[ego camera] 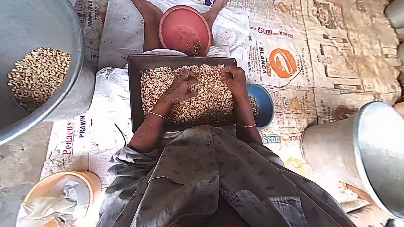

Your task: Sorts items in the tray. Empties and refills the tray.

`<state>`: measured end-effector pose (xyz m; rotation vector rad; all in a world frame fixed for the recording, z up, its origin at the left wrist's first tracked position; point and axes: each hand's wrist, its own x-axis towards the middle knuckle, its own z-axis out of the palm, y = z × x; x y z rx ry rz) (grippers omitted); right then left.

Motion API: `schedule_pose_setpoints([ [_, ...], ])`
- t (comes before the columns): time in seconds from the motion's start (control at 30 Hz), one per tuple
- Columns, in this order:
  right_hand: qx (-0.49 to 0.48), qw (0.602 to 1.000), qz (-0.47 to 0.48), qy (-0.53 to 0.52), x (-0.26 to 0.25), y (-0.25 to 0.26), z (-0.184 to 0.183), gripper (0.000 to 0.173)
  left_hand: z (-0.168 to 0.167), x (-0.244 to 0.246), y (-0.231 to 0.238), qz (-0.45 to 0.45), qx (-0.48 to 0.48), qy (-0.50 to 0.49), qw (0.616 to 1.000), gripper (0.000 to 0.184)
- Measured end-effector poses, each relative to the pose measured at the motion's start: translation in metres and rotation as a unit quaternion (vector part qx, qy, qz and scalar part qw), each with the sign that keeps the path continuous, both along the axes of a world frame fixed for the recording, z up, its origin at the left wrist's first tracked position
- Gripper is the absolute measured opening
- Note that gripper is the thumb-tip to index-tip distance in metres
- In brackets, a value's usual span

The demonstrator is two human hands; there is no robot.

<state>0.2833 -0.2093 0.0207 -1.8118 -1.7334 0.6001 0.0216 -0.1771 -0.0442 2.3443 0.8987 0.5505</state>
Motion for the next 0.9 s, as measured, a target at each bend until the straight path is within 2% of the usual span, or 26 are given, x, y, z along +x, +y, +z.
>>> schedule_pose_setpoints([
  [0.07, -0.019, 1.0, -0.002, 0.011, 0.01, -0.014, -0.003, 0.024, -0.001, 0.007, -0.003, -0.017, -0.004, 0.026, 1.0, 0.039],
  [0.2, -0.04, 0.997, 0.037, 0.06, 0.01, -0.034, -0.017, 0.023, 0.001, 0.006, -0.002, -0.013, -0.009, 0.009, 1.0, 0.013],
  [0.33, 0.005, 0.997, 0.082, -0.012, -0.005, -0.033, -0.035, 0.029, 0.005, 0.002, -0.004, 0.019, -0.006, 0.004, 1.0, 0.017],
  [0.43, -0.002, 0.992, 0.117, -0.056, -0.011, -0.034, -0.041, 0.021, 0.006, -0.002, -0.002, 0.036, -0.006, 0.002, 0.999, 0.017],
  [0.57, -0.115, 0.968, 0.2, 0.102, 0.001, -0.045, -0.031, 0.013, 0.001, -0.004, 0.0, 0.051, 0.0, -0.007, 0.999, 0.019],
  [0.63, -0.113, 0.97, 0.156, 0.147, 0.008, -0.043, -0.026, 0.015, 0.001, -0.003, 0.0, 0.053, -0.001, -0.002, 0.999, 0.019],
  [0.7, -0.077, 0.986, 0.085, 0.119, 0.015, -0.03, -0.02, 0.02, 0.001, -0.003, 0.0, 0.05, 0.0, 0.001, 0.999, 0.018],
  [0.8, -0.014, 0.999, 0.025, 0.033, 0.015, -0.005, -0.018, 0.024, 0.001, -0.004, 0.001, 0.047, 0.002, -0.007, 0.999, 0.017],
  [0.9, -0.014, 0.997, 0.023, -0.072, 0.003, 0.005, -0.029, 0.025, 0.0, -0.005, 0.001, 0.046, 0.005, -0.014, 0.999, 0.016],
])
